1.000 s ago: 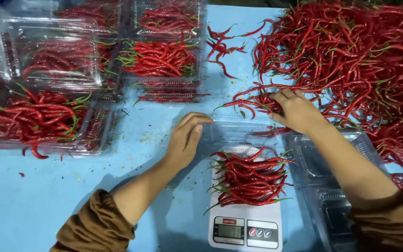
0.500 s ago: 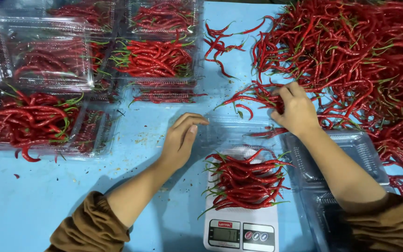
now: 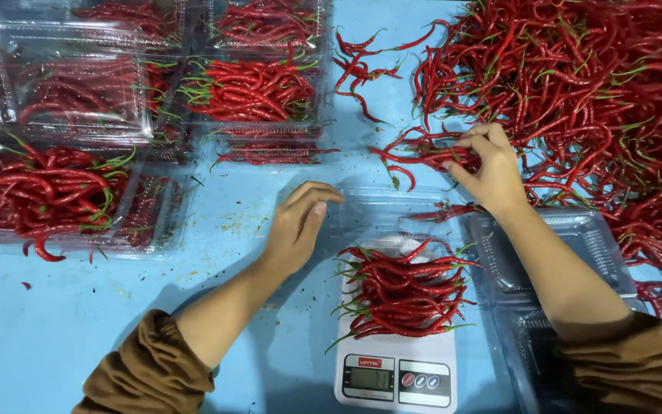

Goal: The person picks up red peppers from a pile by hand and places them into a plastic container on a digital scale, then moves the containers to a stack.

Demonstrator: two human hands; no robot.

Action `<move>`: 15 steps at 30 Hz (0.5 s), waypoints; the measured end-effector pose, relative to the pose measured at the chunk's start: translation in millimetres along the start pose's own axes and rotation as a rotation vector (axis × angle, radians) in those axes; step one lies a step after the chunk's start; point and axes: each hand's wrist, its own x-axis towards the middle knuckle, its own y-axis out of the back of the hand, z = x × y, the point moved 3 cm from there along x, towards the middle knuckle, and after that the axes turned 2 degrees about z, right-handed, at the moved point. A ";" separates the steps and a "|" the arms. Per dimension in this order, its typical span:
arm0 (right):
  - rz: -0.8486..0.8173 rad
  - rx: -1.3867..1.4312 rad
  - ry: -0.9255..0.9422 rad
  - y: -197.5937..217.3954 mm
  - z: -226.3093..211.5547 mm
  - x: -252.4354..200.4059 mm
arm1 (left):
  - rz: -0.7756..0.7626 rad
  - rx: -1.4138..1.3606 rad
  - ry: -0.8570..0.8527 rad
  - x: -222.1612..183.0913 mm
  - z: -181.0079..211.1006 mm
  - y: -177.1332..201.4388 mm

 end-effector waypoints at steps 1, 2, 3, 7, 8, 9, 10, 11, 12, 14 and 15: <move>-0.001 0.000 0.000 1.6 -1.7 1.5 | 0.001 -0.001 0.001 0.4 1.1 -0.4; 0.031 0.026 0.005 3.9 -3.4 3.3 | 0.000 -0.007 -0.001 1.3 2.2 -0.4; 0.063 0.052 0.010 6.3 -5.2 5.2 | 0.000 -0.013 -0.004 2.2 3.3 -0.5; 0.103 0.042 0.001 6.2 3.3 2.0 | 0.003 -0.015 0.004 -0.4 1.0 0.5; 0.113 0.039 -0.004 6.4 6.5 0.3 | 0.001 -0.021 0.006 0.0 1.9 0.9; 0.123 0.035 -0.010 6.5 9.7 -1.5 | -0.001 -0.028 0.008 0.2 2.8 1.3; 0.123 0.035 -0.010 4.8 12.2 -3.0 | -0.001 -0.028 0.008 0.1 2.1 1.0; 0.149 0.038 -0.040 3.9 15.5 -4.6 | 0.000 -0.024 0.006 -0.1 1.5 0.9; 0.175 0.043 -0.069 2.7 18.7 -6.0 | 0.003 -0.019 0.003 -0.5 1.1 1.0; 0.195 0.066 -0.082 3.6 15.3 -6.1 | -0.003 -0.015 0.000 0.3 2.2 1.3; 0.216 0.089 -0.095 4.5 13.7 -6.1 | -0.010 -0.011 -0.004 0.9 2.8 1.5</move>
